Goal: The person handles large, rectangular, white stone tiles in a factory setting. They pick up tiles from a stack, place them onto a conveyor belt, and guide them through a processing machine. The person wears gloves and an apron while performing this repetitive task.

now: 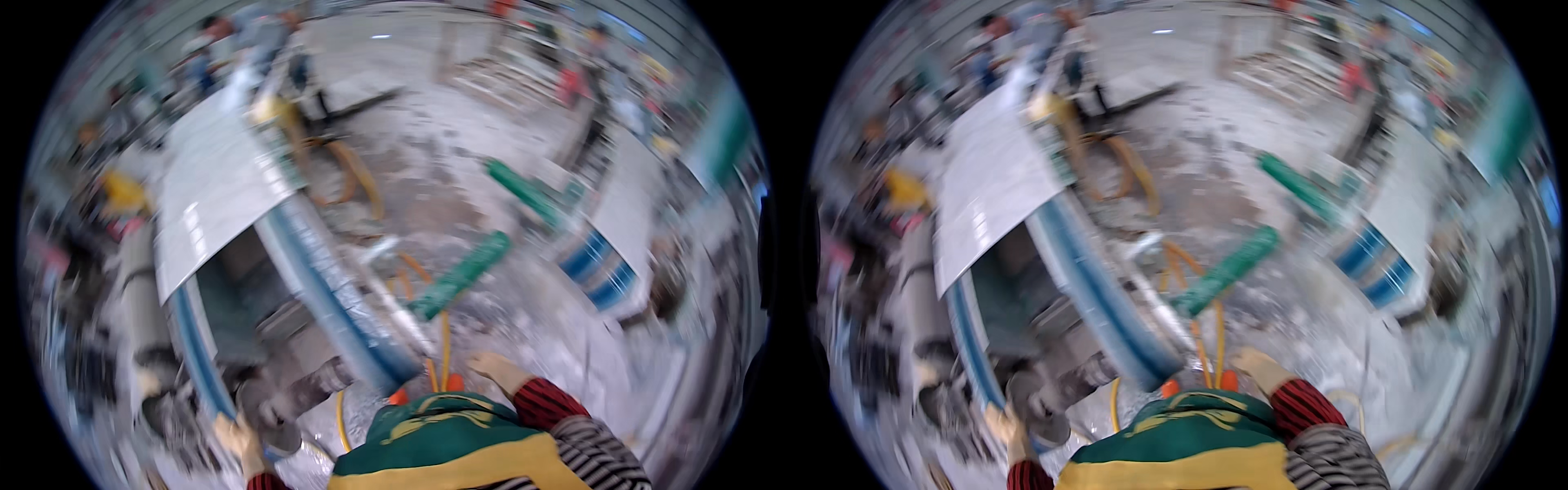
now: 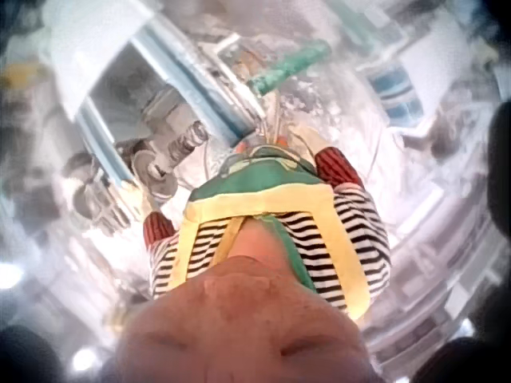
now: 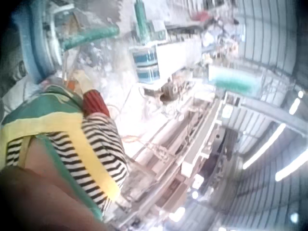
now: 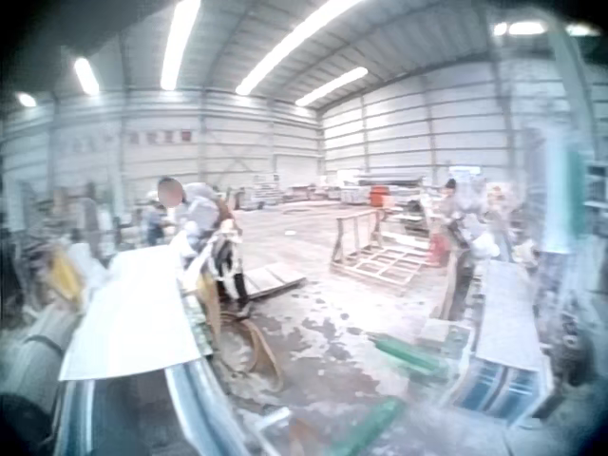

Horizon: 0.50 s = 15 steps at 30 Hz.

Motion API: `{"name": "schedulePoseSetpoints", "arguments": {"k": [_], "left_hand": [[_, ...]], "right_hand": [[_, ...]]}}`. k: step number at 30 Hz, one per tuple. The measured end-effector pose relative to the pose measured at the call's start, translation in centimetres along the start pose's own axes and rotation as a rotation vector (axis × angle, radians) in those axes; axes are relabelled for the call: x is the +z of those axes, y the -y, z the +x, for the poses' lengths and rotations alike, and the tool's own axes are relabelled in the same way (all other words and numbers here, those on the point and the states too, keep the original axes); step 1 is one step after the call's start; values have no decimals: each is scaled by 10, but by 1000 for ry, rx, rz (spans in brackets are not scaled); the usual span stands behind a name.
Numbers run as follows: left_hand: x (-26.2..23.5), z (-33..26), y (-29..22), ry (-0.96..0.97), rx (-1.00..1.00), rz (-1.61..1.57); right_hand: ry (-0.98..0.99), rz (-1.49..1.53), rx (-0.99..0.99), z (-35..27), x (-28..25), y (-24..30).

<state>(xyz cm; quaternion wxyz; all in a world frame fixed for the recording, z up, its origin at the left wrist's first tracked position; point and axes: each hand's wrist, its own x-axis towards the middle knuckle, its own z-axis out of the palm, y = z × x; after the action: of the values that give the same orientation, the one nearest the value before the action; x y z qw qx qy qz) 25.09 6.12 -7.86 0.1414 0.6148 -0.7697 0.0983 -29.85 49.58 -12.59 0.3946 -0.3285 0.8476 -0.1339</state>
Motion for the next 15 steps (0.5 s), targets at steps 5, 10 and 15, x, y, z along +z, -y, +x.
{"name": "schedulePoseSetpoints", "arguments": {"k": [5, 10, 15], "left_hand": [[-34, 4, -38, 350, -264, -18], [-14, -22, -20, 147, -190, -75], [-9, -18, -40, 124, -172, -140]], "right_hand": [[-323, 599, -74, 33, -5, -42], [-358, 721, -339, 9, -74, 120], [-361, 427, -723, 36, -69, 229]]}}
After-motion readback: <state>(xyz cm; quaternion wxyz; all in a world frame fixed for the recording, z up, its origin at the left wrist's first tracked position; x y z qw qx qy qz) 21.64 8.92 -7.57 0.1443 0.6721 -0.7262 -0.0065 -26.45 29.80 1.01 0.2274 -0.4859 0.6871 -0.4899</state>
